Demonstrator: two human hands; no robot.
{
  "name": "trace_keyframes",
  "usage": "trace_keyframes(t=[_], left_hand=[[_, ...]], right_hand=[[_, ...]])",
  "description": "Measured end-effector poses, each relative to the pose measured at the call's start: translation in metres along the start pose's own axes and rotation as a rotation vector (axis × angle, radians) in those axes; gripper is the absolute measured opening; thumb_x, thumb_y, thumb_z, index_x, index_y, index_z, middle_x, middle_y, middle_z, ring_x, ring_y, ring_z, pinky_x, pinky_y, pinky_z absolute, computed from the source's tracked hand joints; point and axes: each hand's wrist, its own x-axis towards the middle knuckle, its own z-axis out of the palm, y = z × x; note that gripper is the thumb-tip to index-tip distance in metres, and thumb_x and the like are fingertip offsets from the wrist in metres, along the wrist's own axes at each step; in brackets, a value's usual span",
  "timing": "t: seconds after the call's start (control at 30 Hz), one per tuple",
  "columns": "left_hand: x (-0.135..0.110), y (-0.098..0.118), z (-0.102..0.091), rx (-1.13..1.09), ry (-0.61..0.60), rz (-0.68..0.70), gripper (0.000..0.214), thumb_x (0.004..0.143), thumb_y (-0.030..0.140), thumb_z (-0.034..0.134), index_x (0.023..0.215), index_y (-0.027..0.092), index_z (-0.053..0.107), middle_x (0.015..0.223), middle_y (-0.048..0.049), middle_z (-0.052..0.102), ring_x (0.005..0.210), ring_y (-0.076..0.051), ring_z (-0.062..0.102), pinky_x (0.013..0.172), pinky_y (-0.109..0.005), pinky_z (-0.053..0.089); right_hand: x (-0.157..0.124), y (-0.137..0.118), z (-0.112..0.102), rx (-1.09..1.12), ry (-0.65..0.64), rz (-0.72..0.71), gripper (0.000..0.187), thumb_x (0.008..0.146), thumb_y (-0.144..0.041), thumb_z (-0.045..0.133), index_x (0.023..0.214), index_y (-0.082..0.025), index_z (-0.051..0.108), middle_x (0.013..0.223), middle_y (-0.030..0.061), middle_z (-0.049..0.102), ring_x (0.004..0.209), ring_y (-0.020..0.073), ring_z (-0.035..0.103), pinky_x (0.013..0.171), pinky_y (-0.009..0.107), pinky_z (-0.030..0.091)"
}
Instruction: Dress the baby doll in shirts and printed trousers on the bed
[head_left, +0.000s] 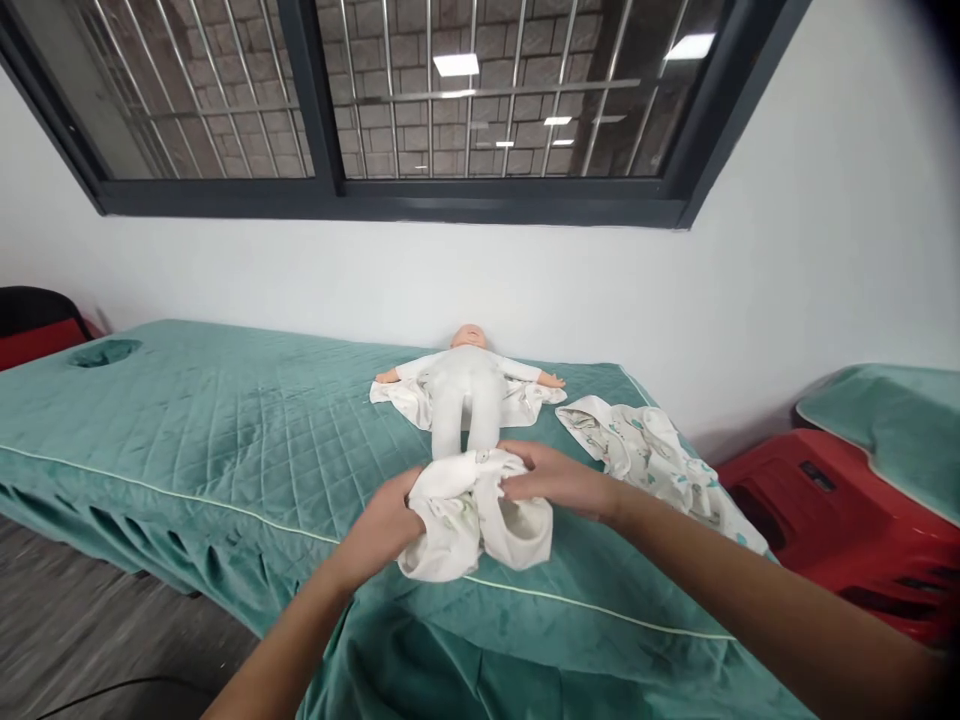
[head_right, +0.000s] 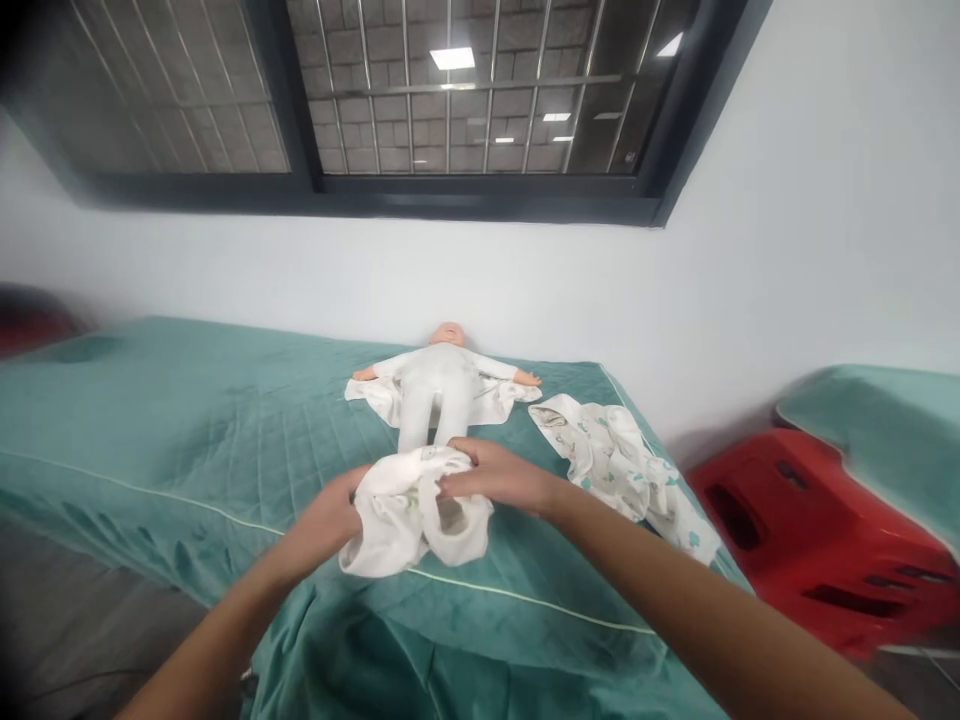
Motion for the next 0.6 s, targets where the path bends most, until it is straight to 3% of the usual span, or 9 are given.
trace_keyframes(t=[0.13, 0.3, 0.37, 0.47, 0.6], left_hand=[[0.0, 0.034, -0.034, -0.123, -0.229, 0.013, 0.041, 0.067, 0.025, 0.071, 0.107, 0.019, 0.069, 0.103, -0.0057, 0.071, 0.101, -0.029, 0.064, 0.089, -0.041, 0.052], [0.008, 0.095, -0.091, 0.181, -0.633, 0.009, 0.053, 0.047, 0.027, 0.086, 0.098, 0.025, 0.072, 0.104, -0.0032, 0.072, 0.101, -0.03, 0.065, 0.088, -0.039, 0.053], [0.011, 0.127, -0.107, 0.319, -0.655, -0.007, 0.05, 0.044, 0.029, 0.087, 0.092, 0.027, 0.072, 0.099, -0.0012, 0.073, 0.097, -0.029, 0.066, 0.082, -0.036, 0.054], [0.01, 0.171, -0.119, 0.554, -0.63, 0.056, 0.041, 0.052, 0.032, 0.084, 0.091, 0.026, 0.072, 0.096, -0.0003, 0.072, 0.091, -0.025, 0.066, 0.075, -0.03, 0.052], [0.005, 0.209, -0.116, 0.835, -0.394, 0.217, 0.015, 0.068, 0.032, 0.071, 0.079, 0.021, 0.07, 0.073, 0.0011, 0.065, 0.067, -0.017, 0.059, 0.061, -0.024, 0.04]], right_hand=[[0.003, -0.032, -0.004, 0.211, -0.119, -0.026, 0.041, 0.067, -0.037, 0.078, 0.101, -0.017, 0.066, 0.091, 0.0029, 0.068, 0.082, 0.0169, 0.064, 0.072, 0.026, 0.047], [0.002, -0.09, -0.015, -0.029, -0.282, -0.053, 0.046, 0.071, -0.059, 0.072, 0.084, -0.015, 0.067, 0.075, 0.0002, 0.061, 0.066, 0.0132, 0.054, 0.062, 0.026, 0.043], [0.002, -0.116, -0.017, -0.185, -0.295, -0.076, 0.051, 0.076, -0.066, 0.064, 0.078, -0.015, 0.066, 0.072, 0.0, 0.059, 0.064, 0.0124, 0.049, 0.061, 0.026, 0.041], [0.001, -0.151, -0.017, -0.392, -0.271, -0.068, 0.051, 0.082, -0.065, 0.057, 0.079, -0.016, 0.069, 0.064, -0.0019, 0.054, 0.056, 0.0102, 0.042, 0.054, 0.025, 0.036], [-0.003, -0.193, -0.01, -0.542, -0.196, -0.036, 0.047, 0.081, -0.061, 0.06, 0.085, -0.017, 0.072, 0.06, -0.0011, 0.056, 0.052, 0.0104, 0.042, 0.049, 0.024, 0.032]])
